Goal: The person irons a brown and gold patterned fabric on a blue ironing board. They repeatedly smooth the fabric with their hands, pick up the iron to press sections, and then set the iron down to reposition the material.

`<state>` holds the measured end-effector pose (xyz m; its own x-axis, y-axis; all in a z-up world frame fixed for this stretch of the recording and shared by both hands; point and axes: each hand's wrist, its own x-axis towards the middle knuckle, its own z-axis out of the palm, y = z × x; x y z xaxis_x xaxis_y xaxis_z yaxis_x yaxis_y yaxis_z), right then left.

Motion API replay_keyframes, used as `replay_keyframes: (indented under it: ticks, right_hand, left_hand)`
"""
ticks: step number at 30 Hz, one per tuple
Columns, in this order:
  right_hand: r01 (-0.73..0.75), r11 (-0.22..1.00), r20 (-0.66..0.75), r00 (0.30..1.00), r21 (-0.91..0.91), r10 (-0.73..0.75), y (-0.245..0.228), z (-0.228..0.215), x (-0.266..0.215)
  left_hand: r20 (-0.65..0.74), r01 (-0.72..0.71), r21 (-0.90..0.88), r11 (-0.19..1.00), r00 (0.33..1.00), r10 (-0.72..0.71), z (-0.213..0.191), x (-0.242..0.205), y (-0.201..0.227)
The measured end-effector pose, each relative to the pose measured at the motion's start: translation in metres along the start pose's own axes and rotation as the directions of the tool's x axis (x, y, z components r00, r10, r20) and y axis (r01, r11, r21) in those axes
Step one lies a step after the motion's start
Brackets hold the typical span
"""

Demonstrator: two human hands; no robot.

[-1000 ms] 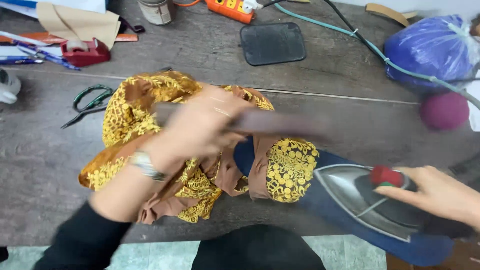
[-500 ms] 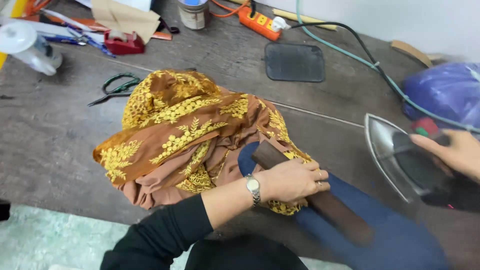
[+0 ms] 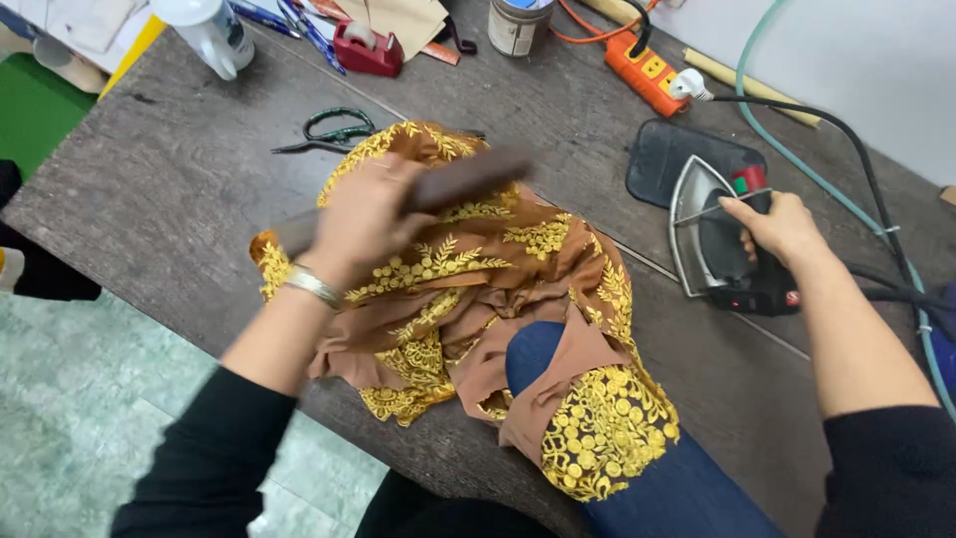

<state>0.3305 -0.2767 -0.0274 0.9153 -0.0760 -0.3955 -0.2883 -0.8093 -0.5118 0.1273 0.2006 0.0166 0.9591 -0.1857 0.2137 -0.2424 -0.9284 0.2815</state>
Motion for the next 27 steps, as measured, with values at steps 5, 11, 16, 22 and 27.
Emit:
replay_keyframes:
  ticks: [5,11,16,22,27]
  right_hand:
    - [-0.011,1.000,0.002,1.000,-0.029,0.011,-0.008,0.011,0.009]
    - [0.108,0.861,-0.034,0.989,-0.496,-0.143,-0.014,0.000,-0.008]
    - [0.589,0.748,-0.027,0.780,-0.307,-0.625,-0.027,0.012,-0.101]
    - [0.476,0.879,0.077,0.875,0.035,-0.477,-0.033,0.031,-0.204]
    - [0.467,0.881,0.039,0.881,0.082,-0.471,-0.017,0.040,-0.240]
  left_hand:
    - [0.055,0.265,0.191,0.945,0.958,-0.280,0.014,-0.025,-0.066]
    - [0.004,0.043,0.191,0.981,0.999,-0.045,0.022,0.020,-0.054]
    - [0.029,-0.195,0.200,0.960,0.981,0.194,0.065,0.095,-0.027]
    - [0.171,-0.385,0.224,0.895,0.920,0.353,0.140,0.174,0.011]
    - [0.248,-0.460,0.179,0.870,0.877,0.413,0.181,0.203,0.026]
